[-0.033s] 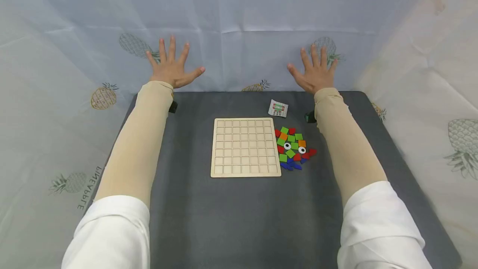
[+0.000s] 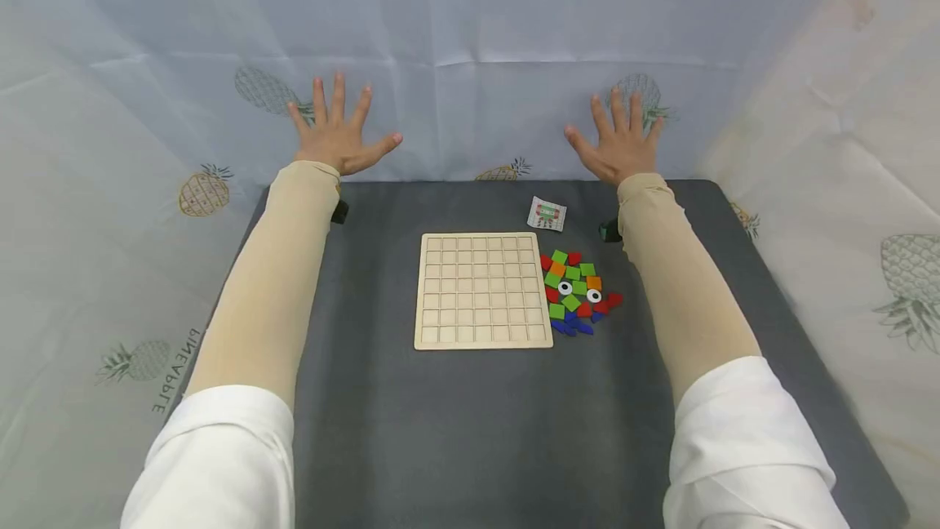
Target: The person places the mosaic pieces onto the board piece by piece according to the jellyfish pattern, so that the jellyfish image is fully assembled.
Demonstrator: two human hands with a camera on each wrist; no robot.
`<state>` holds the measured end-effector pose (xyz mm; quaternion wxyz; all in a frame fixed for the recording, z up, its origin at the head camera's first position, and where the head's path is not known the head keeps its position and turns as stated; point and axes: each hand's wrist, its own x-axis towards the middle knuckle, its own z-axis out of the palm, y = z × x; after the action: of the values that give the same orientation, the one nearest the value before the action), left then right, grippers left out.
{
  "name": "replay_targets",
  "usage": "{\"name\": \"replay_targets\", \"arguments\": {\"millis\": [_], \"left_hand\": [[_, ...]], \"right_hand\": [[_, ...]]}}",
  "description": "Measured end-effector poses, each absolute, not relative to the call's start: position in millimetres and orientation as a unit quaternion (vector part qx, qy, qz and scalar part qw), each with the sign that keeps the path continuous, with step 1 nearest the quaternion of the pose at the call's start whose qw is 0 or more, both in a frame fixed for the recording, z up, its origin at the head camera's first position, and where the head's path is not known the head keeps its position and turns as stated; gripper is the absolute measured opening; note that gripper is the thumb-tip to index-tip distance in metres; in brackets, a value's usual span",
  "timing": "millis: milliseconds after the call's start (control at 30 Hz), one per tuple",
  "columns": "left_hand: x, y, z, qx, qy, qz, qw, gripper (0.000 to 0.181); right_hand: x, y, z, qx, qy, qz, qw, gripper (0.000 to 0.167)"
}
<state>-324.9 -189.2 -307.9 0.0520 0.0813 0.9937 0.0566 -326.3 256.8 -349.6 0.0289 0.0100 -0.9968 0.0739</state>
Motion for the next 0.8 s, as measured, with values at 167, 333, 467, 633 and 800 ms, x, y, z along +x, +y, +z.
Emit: {"name": "replay_targets", "arguments": {"millis": [167,333,467,633,800], "left_hand": [[-325.9,-189.0,-307.2,0.087,0.978,0.179,0.062,0.091],[-306.0,-212.0,-325.8,0.045,0.908,0.415,0.028,0.072],[-277.5,-241.8,-353.0,0.022,0.816,0.578,0.018,0.06],[-237.4,-262.9,-387.3,0.031,0.688,0.723,0.061,0.059],[-206.1,-268.9,-412.1,0.046,0.655,0.754,0.026,0.046]], "right_hand": [[-321.8,257.3,-338.6,0.011,-0.993,0.106,0.057,0.083],[-307.4,262.1,-318.5,0.044,-0.967,0.248,0.028,0.071],[-284.1,281.2,-307.4,0.059,-0.914,0.398,-0.049,0.066],[-237.6,318.8,-303.5,0.073,-0.854,0.512,-0.051,0.064],[-207.6,341.0,-321.5,0.039,-0.849,0.527,-0.018,0.054]]}}
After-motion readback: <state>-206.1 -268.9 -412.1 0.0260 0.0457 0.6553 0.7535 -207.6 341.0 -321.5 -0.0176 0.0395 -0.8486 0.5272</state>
